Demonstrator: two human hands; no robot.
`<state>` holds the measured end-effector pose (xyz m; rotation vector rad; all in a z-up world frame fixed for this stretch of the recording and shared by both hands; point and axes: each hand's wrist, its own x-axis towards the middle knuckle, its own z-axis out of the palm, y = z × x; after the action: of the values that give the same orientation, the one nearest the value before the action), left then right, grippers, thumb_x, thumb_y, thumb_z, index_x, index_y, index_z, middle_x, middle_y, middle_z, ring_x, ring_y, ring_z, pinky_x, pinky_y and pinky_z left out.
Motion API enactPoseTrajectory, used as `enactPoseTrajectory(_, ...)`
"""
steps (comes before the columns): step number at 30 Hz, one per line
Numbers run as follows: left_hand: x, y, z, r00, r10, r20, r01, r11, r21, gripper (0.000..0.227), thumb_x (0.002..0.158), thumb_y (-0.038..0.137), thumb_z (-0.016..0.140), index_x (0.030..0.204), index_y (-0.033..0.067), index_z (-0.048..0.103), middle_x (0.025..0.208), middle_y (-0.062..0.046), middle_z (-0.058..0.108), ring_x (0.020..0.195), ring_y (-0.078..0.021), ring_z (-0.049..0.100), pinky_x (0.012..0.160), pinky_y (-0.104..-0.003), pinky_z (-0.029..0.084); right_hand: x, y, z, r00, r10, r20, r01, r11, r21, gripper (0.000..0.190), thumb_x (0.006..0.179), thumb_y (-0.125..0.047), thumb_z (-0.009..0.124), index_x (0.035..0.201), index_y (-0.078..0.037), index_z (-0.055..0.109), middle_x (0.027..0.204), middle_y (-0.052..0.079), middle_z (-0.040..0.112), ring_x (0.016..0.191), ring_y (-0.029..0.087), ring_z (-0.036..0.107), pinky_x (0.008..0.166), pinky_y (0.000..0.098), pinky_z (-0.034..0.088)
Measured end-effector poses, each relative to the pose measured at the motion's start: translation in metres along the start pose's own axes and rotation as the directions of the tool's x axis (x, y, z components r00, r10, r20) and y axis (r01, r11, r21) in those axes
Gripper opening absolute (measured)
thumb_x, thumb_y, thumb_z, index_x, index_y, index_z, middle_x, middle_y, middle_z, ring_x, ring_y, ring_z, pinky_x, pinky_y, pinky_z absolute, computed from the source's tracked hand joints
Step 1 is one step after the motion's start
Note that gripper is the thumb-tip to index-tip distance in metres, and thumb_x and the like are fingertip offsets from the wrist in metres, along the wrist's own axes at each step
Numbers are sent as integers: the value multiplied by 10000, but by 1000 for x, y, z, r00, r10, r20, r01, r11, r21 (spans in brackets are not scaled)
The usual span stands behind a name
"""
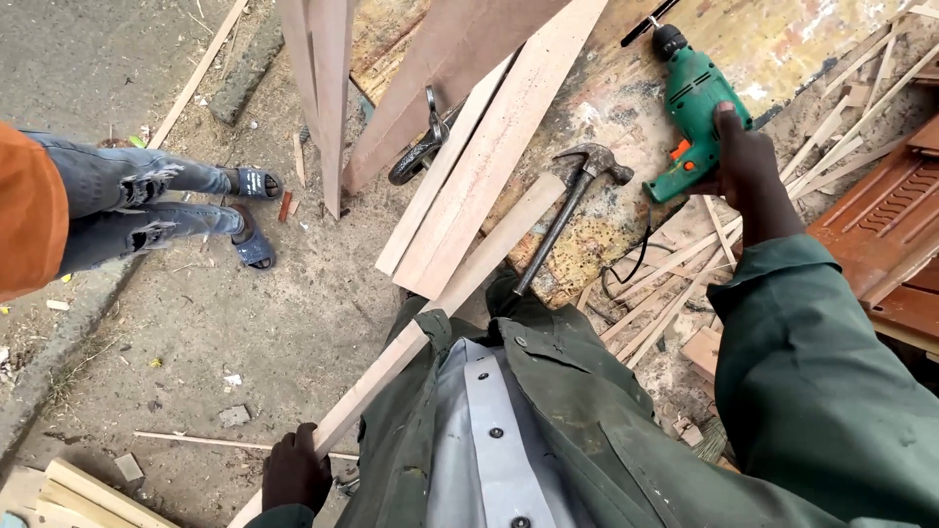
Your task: The person is performing various woodworking tasks including hammering nails, using a power drill, and measuring wood planks with a tape measure.
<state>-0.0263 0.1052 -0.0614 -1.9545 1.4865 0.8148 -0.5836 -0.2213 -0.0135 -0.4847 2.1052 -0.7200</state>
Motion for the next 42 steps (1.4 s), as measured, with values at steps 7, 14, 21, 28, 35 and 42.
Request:
enactPoseTrajectory(7, -23, 30, -5, 998, -49, 44, 49, 999, -15, 458, 656, 265, 566, 1082, 226, 404, 956, -47, 539, 950, -263, 504, 815, -446, 401, -62, 1, 3, 881, -468, 75, 435, 734, -521, 202, 939, -225, 455, 796, -85, 484, 532, 56, 557, 386, 165, 545, 367, 282, 368)
enactPoseTrajectory(14, -14, 15, 9, 994, 69, 81, -54, 984, -170, 452, 709, 282, 548, 1115, 176, 380, 942, -115, 500, 920, -296, 467, 729, -439, 455, -124, 23, 81, 919, -67, 389, 225, 899, -376, 337, 841, -269, 530, 598, -61, 423, 487, 110, 560, 346, 182, 532, 329, 263, 427)
enactPoseTrajectory(21, -7, -5, -19, 985, 165, 47, -156, 977, -147, 358, 737, 405, 513, 1005, 177, 443, 821, -117, 576, 816, -300, 491, 645, -425, 439, -121, 35, 100, 973, 77, 217, -124, 970, 210, 109, 791, -98, 431, 835, -20, 369, 549, 108, 463, 383, 202, 498, 292, 301, 378)
enactPoseTrajectory(28, 7, -30, -47, 966, 221, 137, -217, 975, -41, 386, 759, 455, 456, 1057, 227, 370, 840, -82, 564, 785, -277, 538, 560, -429, 459, -190, 40, 97, 973, -228, -45, 231, 969, 88, 224, 833, -264, 427, 706, -93, 359, 517, 33, 368, 334, 138, 329, 281, 284, 261)
enactPoseTrajectory(35, 25, -45, -61, 943, 281, 179, -283, 959, -15, 376, 768, 460, 432, 1019, 192, 351, 779, -80, 572, 681, -282, 555, 534, -405, 441, -241, 45, 97, 962, -179, 206, 112, 948, 299, 335, 879, -359, 351, 690, -86, 393, 428, 11, 298, 274, 94, 228, 245, 218, 185)
enactPoseTrajectory(42, 24, -58, -66, 958, 219, 183, -233, 970, 62, 361, 733, 297, 504, 1034, 203, 330, 807, -72, 585, 740, -277, 563, 581, -406, 452, -244, 53, 106, 928, -199, 316, 111, 955, 276, 503, 835, -515, 292, 641, -71, 430, 413, 10, 294, 288, 119, 260, 291, 235, 252)
